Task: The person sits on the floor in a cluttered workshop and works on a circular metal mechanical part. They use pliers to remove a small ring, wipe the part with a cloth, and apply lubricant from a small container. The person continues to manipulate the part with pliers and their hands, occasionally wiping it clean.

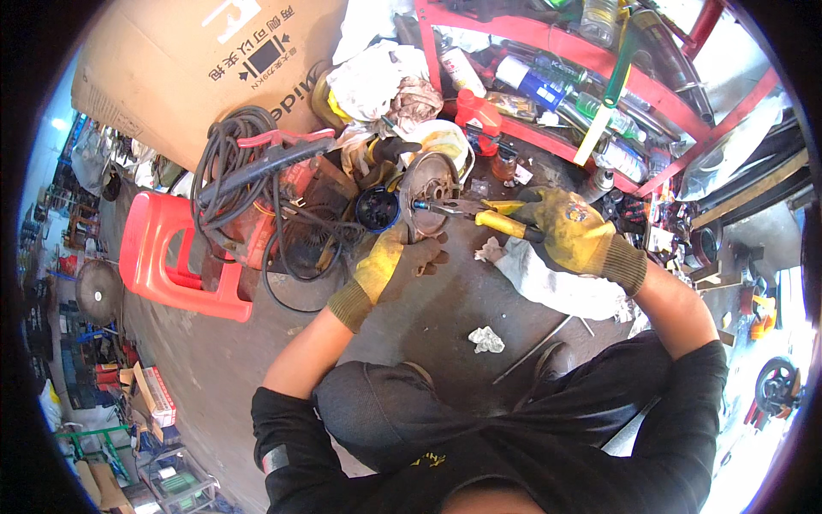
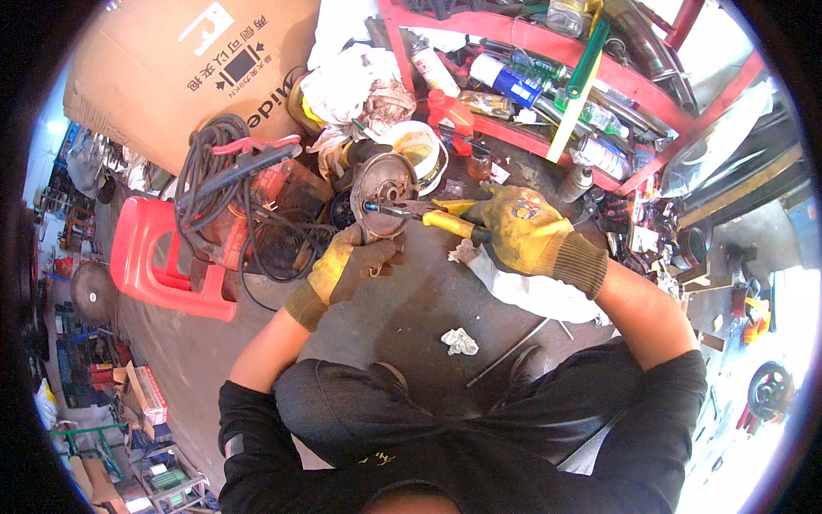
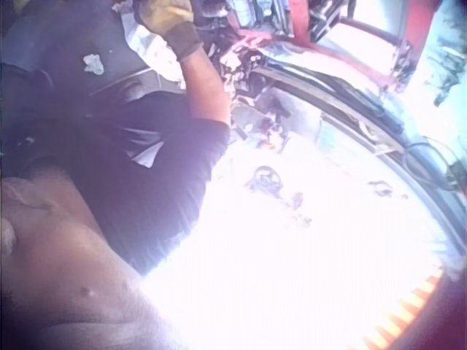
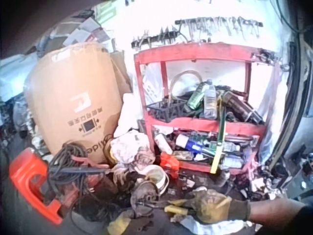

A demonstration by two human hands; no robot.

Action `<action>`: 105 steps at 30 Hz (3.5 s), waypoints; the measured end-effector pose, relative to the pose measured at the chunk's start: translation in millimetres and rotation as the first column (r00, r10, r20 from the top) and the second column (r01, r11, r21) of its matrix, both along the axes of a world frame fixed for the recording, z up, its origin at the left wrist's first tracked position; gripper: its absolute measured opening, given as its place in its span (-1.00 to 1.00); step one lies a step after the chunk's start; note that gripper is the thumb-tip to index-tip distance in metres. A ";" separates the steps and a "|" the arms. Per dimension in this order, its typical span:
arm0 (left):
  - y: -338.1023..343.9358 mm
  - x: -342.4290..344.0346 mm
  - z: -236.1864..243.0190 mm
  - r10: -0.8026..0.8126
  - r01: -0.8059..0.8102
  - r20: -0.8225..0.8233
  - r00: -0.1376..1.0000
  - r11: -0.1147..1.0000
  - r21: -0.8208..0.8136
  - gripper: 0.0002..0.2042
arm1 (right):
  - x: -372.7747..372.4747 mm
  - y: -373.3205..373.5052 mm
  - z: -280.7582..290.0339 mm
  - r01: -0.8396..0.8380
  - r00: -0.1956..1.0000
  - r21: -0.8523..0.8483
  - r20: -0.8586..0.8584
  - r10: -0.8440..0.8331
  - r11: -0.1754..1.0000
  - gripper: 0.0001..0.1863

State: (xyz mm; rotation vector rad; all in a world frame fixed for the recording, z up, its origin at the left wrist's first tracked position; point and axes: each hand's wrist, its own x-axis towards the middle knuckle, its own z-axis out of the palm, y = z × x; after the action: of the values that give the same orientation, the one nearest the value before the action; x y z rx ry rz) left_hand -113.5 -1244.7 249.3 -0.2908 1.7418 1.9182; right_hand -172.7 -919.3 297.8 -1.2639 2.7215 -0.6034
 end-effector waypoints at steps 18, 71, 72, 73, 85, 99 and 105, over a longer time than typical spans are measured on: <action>7.4 6.8 -28.6 0.018 -0.033 -0.087 0.996 0.985 -0.172 -0.76 | 36.7 -26.6 23.5 0.169 0.931 0.281 -0.359 -0.060 0.945 -0.53; -1.8 1.4 -28.8 -0.263 -0.448 -0.753 0.603 0.669 -0.593 -0.64 | 27.8 -1.0 -47.6 0.022 0.974 -0.140 0.226 0.010 0.990 -0.69; -1.6 1.4 -29.4 -0.285 -0.494 -0.768 0.574 0.627 -0.602 -0.61 | 28.5 -5.2 -50.3 0.073 0.913 -0.367 0.399 0.086 0.927 -0.71; -1.9 1.1 -30.6 -0.263 -0.516 -0.792 0.551 0.639 -0.571 -0.61 | 29.0 -4.9 -49.9 0.024 0.938 -0.342 0.333 0.097 0.939 -0.71; -21.6 13.0 -33.1 0.295 -0.229 -0.242 0.924 0.936 0.267 -0.78 | 30.6 0.7 -0.6 -0.013 0.999 -0.089 -0.034 0.010 0.996 -0.51; 0.2 15.7 -7.7 0.221 -0.218 -0.313 0.924 0.975 0.045 -0.72 | 26.4 2.2 18.2 -0.042 0.866 -0.166 0.485 0.119 0.985 -0.69; 1.3 14.9 -15.4 0.236 -0.219 -0.363 0.901 0.972 0.087 -0.74 | 26.6 -7.7 25.0 -0.134 0.880 -0.211 0.424 0.214 0.968 -0.72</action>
State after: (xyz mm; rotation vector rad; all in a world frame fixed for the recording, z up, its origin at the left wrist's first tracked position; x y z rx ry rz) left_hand -98.6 -1243.4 233.9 -0.1225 1.9724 2.2985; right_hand -146.1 -927.0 322.9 -1.2071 2.1938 -0.9903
